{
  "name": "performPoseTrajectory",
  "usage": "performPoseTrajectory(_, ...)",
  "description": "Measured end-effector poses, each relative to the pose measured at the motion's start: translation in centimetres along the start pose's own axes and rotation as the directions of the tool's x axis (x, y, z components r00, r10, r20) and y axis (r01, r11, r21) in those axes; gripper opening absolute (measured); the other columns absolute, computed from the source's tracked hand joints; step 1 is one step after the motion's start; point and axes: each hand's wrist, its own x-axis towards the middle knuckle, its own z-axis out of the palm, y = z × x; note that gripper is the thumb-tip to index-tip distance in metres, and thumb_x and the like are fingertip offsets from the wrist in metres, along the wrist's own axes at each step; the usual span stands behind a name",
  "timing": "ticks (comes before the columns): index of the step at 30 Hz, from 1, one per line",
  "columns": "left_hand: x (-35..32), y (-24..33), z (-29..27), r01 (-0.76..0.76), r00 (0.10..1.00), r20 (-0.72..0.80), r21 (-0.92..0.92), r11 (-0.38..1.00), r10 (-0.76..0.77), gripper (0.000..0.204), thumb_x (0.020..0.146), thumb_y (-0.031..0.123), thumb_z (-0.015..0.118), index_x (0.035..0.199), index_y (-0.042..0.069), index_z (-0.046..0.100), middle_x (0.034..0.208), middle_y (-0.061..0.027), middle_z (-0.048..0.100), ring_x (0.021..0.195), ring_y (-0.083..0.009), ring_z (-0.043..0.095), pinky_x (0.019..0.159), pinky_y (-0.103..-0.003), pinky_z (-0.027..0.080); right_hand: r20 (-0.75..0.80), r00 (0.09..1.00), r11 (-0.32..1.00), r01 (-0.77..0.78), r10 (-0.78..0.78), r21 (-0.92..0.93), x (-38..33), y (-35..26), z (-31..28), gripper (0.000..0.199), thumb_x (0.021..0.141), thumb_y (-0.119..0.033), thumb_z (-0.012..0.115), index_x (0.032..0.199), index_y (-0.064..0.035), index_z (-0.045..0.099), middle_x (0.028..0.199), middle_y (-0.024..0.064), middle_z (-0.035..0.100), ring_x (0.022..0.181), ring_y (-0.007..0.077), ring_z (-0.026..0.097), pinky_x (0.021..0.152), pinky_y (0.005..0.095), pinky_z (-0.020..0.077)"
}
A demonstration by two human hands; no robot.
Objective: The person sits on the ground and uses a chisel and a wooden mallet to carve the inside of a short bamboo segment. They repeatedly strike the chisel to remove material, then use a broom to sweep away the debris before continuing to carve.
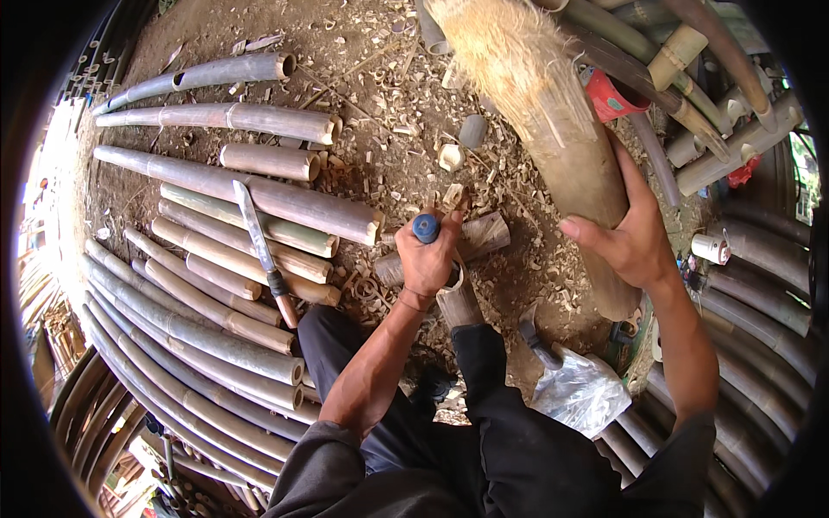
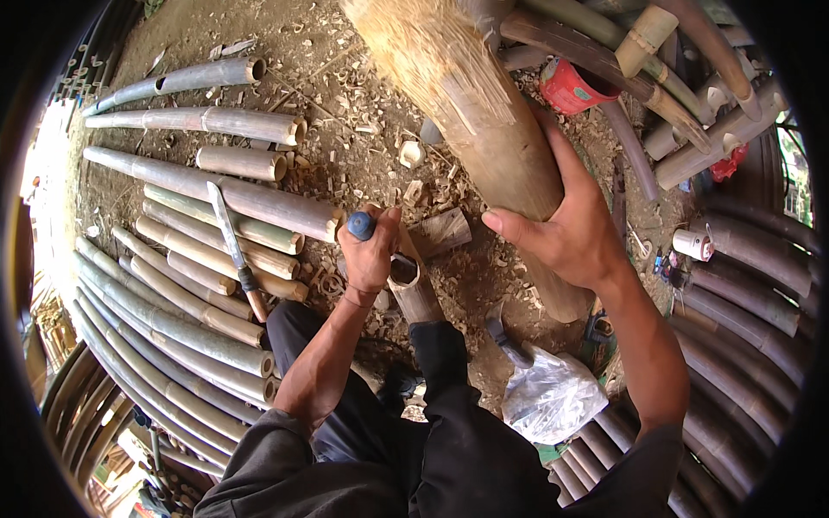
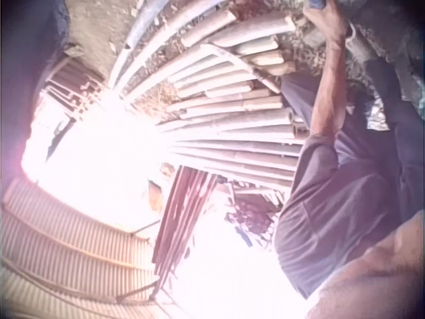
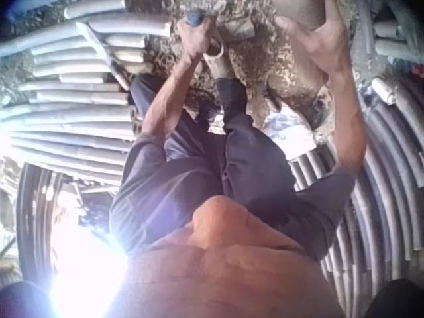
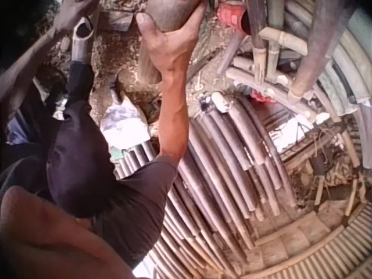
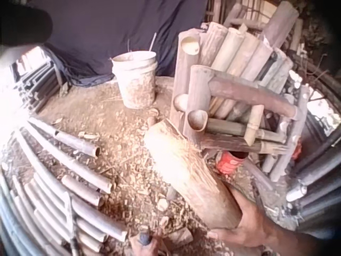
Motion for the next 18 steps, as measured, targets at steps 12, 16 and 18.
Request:
performPoseTrajectory(12,0.2,-1.2,1.4,0.042,0.999,0.002,-0.104,0.994,-0.043,0.021,0.087,0.010,0.068,0.070,0.003,0.058,0.058,0.0028,0.052,0.051,-0.0057,0.045,0.047,-0.023,0.036,0.361,0.917,0.719,0.366,-0.170,-0.591,0.6,1.6,2.2,0.101,0.071,-0.030,0.082,0.151,-0.0153,0.023,0.112,0.0245,0.056,0.079,0.0340,0.067,0.069,0.0418,0.0603)
performPoseTrajectory(16,-0.1,-0.7,1.3,0.104,0.992,0.088,-0.100,0.990,-0.095,0.021,0.087,0.010,0.068,0.070,0.004,0.057,0.059,0.0018,0.054,0.050,-0.0054,0.046,0.046,-0.022,0.036,0.174,0.965,0.780,0.261,-0.196,-0.569,1.2,0.3,1.6,0.100,0.070,-0.030,0.083,0.150,-0.0170,0.026,0.108,0.0258,0.059,0.082,0.0379,0.068,0.069,0.0424,0.0614)
performPoseTrajectory(18,0.2,-0.7,1.5,0.121,0.986,0.134,-0.159,0.980,-0.100,0.025,0.087,0.014,0.071,0.067,0.005,0.058,0.061,0.0053,0.054,0.053,-0.0034,0.045,0.049,-0.022,0.036,-0.016,0.949,0.849,0.275,-0.316,-0.450,1.4,0.1,1.3,0.099,0.070,-0.028,0.083,0.149,-0.0126,0.026,0.118,0.0255,0.056,0.090,0.0384,0.066,0.074,0.0420,0.0590)
